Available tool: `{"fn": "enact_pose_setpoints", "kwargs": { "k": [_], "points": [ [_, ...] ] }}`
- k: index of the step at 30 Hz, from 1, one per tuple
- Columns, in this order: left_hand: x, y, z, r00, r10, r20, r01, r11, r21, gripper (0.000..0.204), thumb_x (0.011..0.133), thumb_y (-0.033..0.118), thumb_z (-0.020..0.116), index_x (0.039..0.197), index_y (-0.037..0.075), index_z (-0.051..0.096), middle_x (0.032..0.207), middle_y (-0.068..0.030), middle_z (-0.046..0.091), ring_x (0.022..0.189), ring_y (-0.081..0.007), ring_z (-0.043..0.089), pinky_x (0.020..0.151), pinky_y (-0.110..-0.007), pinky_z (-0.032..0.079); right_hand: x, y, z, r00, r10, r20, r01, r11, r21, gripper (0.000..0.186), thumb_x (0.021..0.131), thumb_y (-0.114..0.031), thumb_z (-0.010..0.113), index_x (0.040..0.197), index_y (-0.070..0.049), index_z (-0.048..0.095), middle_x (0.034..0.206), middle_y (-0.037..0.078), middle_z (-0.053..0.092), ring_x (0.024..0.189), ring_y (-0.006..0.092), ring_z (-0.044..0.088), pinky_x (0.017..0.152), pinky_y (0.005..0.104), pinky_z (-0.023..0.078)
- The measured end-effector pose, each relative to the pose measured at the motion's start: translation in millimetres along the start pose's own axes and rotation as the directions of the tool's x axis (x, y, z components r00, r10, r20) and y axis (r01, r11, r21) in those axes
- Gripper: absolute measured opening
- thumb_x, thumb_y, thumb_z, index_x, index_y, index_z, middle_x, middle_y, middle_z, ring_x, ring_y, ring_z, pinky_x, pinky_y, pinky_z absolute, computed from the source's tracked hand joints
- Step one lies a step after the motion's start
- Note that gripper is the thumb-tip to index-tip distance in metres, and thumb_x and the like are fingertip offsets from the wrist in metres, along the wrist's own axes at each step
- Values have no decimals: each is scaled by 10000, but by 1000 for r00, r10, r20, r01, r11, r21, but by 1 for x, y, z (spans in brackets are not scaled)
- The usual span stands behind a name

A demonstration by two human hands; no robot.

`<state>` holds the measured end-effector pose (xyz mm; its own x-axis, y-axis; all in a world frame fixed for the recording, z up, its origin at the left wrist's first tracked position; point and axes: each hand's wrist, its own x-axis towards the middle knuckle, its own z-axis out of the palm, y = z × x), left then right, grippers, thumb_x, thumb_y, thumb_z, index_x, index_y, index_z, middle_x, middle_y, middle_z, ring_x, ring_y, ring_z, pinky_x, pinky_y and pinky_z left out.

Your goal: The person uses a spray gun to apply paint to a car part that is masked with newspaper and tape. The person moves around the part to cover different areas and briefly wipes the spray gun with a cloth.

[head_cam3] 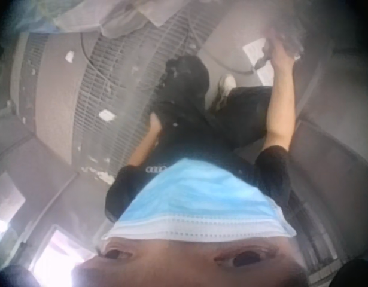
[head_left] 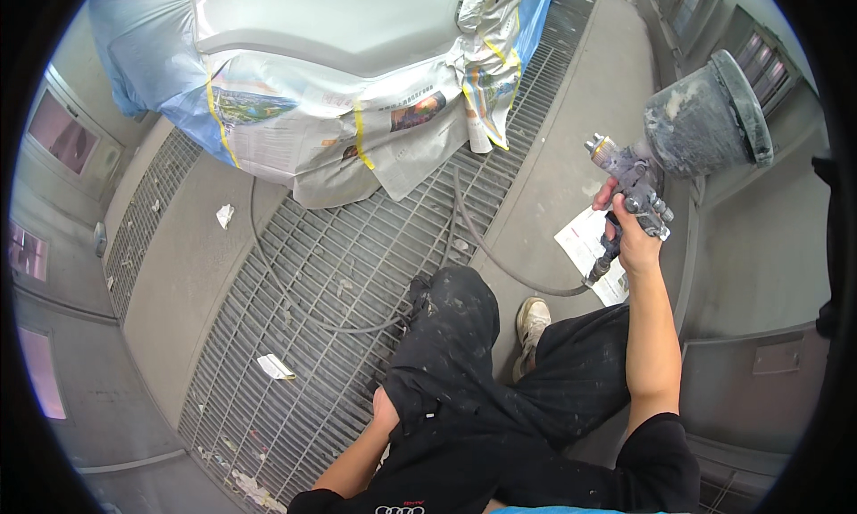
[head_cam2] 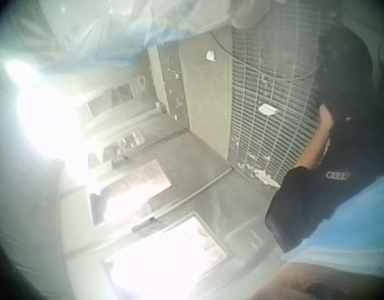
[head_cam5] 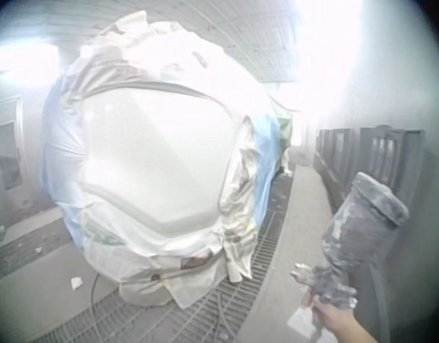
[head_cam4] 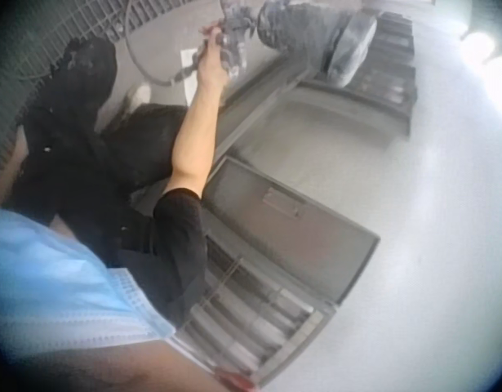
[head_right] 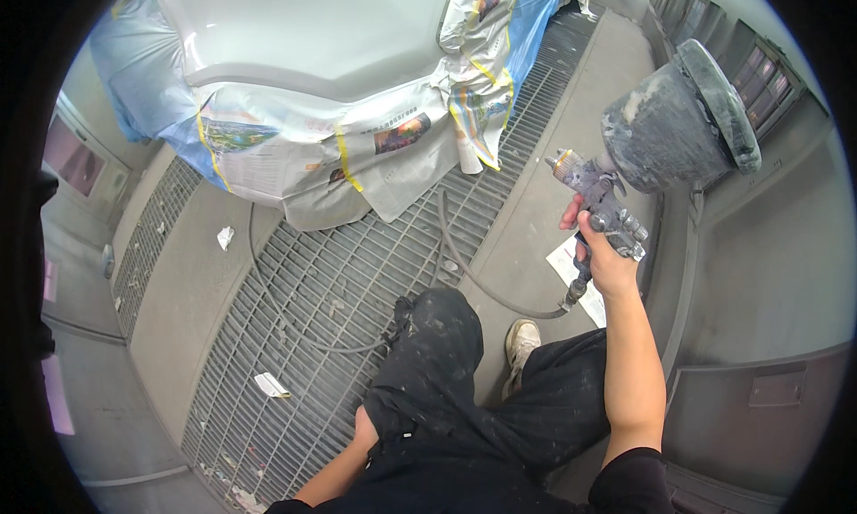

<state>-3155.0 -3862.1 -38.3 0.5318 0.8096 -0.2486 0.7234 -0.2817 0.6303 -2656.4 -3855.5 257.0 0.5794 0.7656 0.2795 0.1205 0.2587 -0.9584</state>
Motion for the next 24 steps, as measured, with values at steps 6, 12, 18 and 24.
{"fn": "enact_pose_setpoints", "kwargs": {
  "k": [6,12,18,24],
  "points": [
    [-14,7,-15,978,-57,-201,64,998,26,255,774,266,707,720,18,681,725,-196,668,730,-430,662,643,-495,526,4,6,-3,998,56,17,-56,998,-29,298,990,-240,654,1192,-24,622,939,84,676,775,88,607,516,204,417],
    [-56,31,-130,976,-183,116,181,983,24,235,858,232,702,908,3,716,722,-161,688,663,-290,680,616,-409,524,7,10,-4,998,48,28,-46,998,-52,299,988,-250,656,1182,-24,627,927,78,678,697,68,568,513,202,405],
    [-66,39,-218,835,-390,388,550,553,-626,150,911,103,715,980,-29,736,838,-1,713,753,-102,637,720,-273,514,6,13,-9,999,50,-15,-50,998,-39,314,988,-243,654,1208,-26,594,955,73,665,827,106,617,514,205,404],
    [-44,67,-192,767,115,631,295,810,-506,322,906,86,759,1191,-17,652,1018,-46,703,937,-121,633,833,-296,528,3,20,-19,989,33,-144,-44,996,-74,297,989,-199,645,1205,-7,576,941,76,648,849,143,633,473,186,391]
  ]
}}
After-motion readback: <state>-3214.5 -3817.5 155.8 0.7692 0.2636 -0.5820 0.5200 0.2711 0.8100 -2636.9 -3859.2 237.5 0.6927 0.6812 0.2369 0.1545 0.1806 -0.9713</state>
